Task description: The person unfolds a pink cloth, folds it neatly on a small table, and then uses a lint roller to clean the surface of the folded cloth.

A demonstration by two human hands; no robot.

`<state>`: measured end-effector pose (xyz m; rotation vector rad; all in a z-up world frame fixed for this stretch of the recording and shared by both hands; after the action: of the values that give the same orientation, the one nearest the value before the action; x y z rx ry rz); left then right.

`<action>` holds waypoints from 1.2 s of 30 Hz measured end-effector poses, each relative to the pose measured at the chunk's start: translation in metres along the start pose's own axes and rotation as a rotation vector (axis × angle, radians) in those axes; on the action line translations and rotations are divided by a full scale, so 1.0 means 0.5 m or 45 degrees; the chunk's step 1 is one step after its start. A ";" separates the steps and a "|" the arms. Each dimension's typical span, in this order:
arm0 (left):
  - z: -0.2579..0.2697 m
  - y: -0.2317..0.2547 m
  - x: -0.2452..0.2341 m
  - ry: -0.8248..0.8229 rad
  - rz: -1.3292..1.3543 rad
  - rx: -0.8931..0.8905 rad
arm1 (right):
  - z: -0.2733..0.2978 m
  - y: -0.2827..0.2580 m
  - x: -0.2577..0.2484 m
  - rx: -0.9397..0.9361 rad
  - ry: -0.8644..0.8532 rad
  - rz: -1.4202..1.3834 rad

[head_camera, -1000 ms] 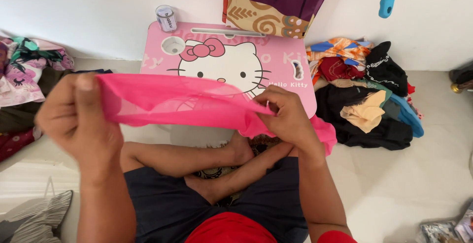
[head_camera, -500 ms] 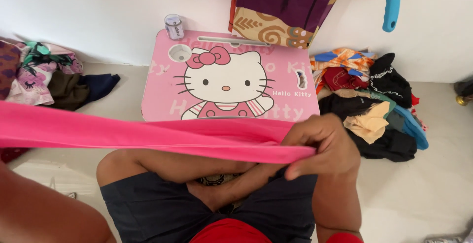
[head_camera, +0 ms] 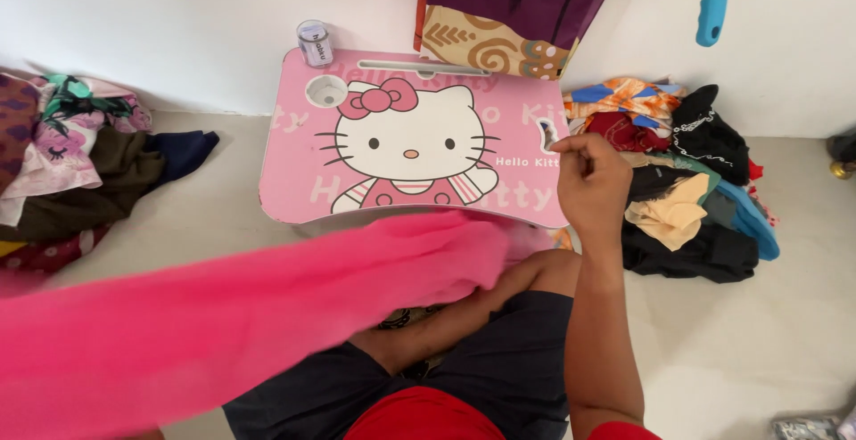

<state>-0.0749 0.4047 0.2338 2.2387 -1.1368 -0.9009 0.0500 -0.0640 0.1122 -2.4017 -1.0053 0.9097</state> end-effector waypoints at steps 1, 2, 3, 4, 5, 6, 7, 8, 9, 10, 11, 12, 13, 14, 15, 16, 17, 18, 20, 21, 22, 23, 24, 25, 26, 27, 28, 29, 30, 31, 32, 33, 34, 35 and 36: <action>-0.005 0.007 0.017 -0.013 -0.009 -0.001 | 0.011 -0.011 0.009 0.063 -0.029 -0.163; -0.009 0.015 0.034 -0.026 -0.019 -0.003 | 0.024 -0.022 0.019 0.127 -0.059 -0.326; -0.018 0.021 0.058 -0.044 -0.027 0.001 | 0.035 -0.063 0.031 0.130 -0.058 -0.332; -0.025 0.028 0.082 -0.062 -0.036 0.004 | 0.046 -0.114 0.052 0.049 -0.163 -0.586; -0.029 0.035 0.107 -0.080 -0.042 0.002 | 0.060 -0.166 0.068 -0.031 -0.272 -0.837; -0.038 0.040 0.124 -0.099 -0.048 0.000 | 0.064 -0.205 0.068 -0.026 -0.275 -0.841; -0.041 0.046 0.150 -0.118 -0.050 -0.003 | 0.073 -0.254 0.077 -0.072 -0.446 -1.014; -0.039 0.058 0.183 -0.137 -0.051 -0.005 | 0.083 -0.305 0.084 -0.117 -0.619 -1.185; -0.042 0.061 0.217 -0.137 -0.048 -0.007 | 0.081 -0.313 0.097 -0.116 -0.620 -1.183; -0.044 0.063 0.257 -0.241 0.047 -0.053 | 0.080 -0.315 0.111 -0.069 -0.609 -1.078; -0.044 0.064 0.300 -0.350 0.146 -0.099 | 0.080 -0.316 0.124 -0.019 -0.594 -0.969; -0.033 0.056 0.319 -0.354 0.151 -0.101 | 0.089 -0.307 0.139 -0.014 -0.594 -0.964; -0.028 0.035 0.341 -0.370 0.258 -0.284 | 0.087 -0.292 0.147 0.011 -0.459 -0.938; -0.021 0.014 0.365 -0.386 0.363 -0.468 | 0.085 -0.276 0.155 0.034 -0.323 -0.911; -0.017 0.009 0.375 -0.387 0.372 -0.462 | 0.088 -0.266 0.157 0.030 -0.320 -0.902; -0.011 0.003 0.388 -0.441 0.400 -0.472 | 0.090 -0.255 0.156 0.041 -0.278 -0.916; -0.004 -0.003 0.400 -0.493 0.423 -0.487 | 0.092 -0.244 0.157 0.054 -0.239 -0.935; -0.002 -0.008 0.408 -0.492 0.428 -0.485 | 0.092 -0.245 0.153 0.052 -0.239 -0.931; 0.004 -0.025 0.423 -0.526 0.382 -0.538 | 0.092 -0.253 0.145 -0.045 -0.217 -0.847; 0.008 -0.033 0.430 -0.520 0.381 -0.541 | 0.095 -0.256 0.148 -0.047 -0.223 -0.850; 0.013 -0.042 0.439 -0.518 0.425 -0.574 | 0.099 -0.262 0.150 -0.100 -0.213 -0.769; 0.017 -0.051 0.448 -0.516 0.471 -0.606 | 0.103 -0.267 0.151 -0.154 -0.202 -0.687; 0.020 -0.057 0.450 -0.510 0.470 -0.609 | 0.107 -0.262 0.157 -0.156 -0.208 -0.690; 0.023 -0.063 0.453 -0.526 0.481 -0.613 | 0.113 -0.250 0.165 -0.061 -0.201 -0.694; 0.027 -0.068 0.457 -0.542 0.492 -0.618 | 0.119 -0.238 0.172 0.035 -0.194 -0.698; 0.031 -0.068 0.452 -0.537 0.488 -0.621 | 0.120 -0.232 0.173 0.034 -0.199 -0.703; 0.036 -0.070 0.450 -0.572 0.524 -0.663 | 0.121 -0.223 0.172 0.063 -0.164 -0.676; 0.040 -0.071 0.447 -0.605 0.561 -0.703 | 0.120 -0.215 0.172 0.089 -0.131 -0.649; 0.039 -0.077 0.439 -0.597 0.557 -0.704 | 0.120 -0.200 0.170 0.086 -0.135 -0.655; 0.040 -0.079 0.436 -0.687 0.516 -0.664 | 0.120 -0.183 0.165 0.095 -0.113 -0.604; 0.042 -0.080 0.434 -0.776 0.474 -0.623 | 0.120 -0.166 0.159 0.104 -0.091 -0.554; 0.049 -0.092 0.432 -0.770 0.475 -0.625 | 0.106 -0.165 0.148 0.102 -0.097 -0.555; 0.058 -0.103 0.434 -0.816 0.426 -0.623 | 0.091 -0.167 0.132 0.058 -0.059 -0.609; 0.065 -0.113 0.436 -0.863 0.378 -0.619 | 0.074 -0.168 0.117 0.014 -0.019 -0.660; 0.065 -0.123 0.430 -0.859 0.379 -0.619 | 0.056 -0.160 0.101 0.011 -0.022 -0.660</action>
<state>0.0284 0.2562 0.0983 1.3570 -1.2939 -1.6501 0.0187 0.0295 0.1156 -1.9717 -1.5251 0.7362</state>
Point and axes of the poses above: each hand's wrist, its own z-axis away from the middle knuckle, its own x-axis out of the palm, y = z × x, the point moved 5 cm from there along -z, towards the middle knuckle, and after that the axes turned 5 degrees about -x, right-handed, at the moved point
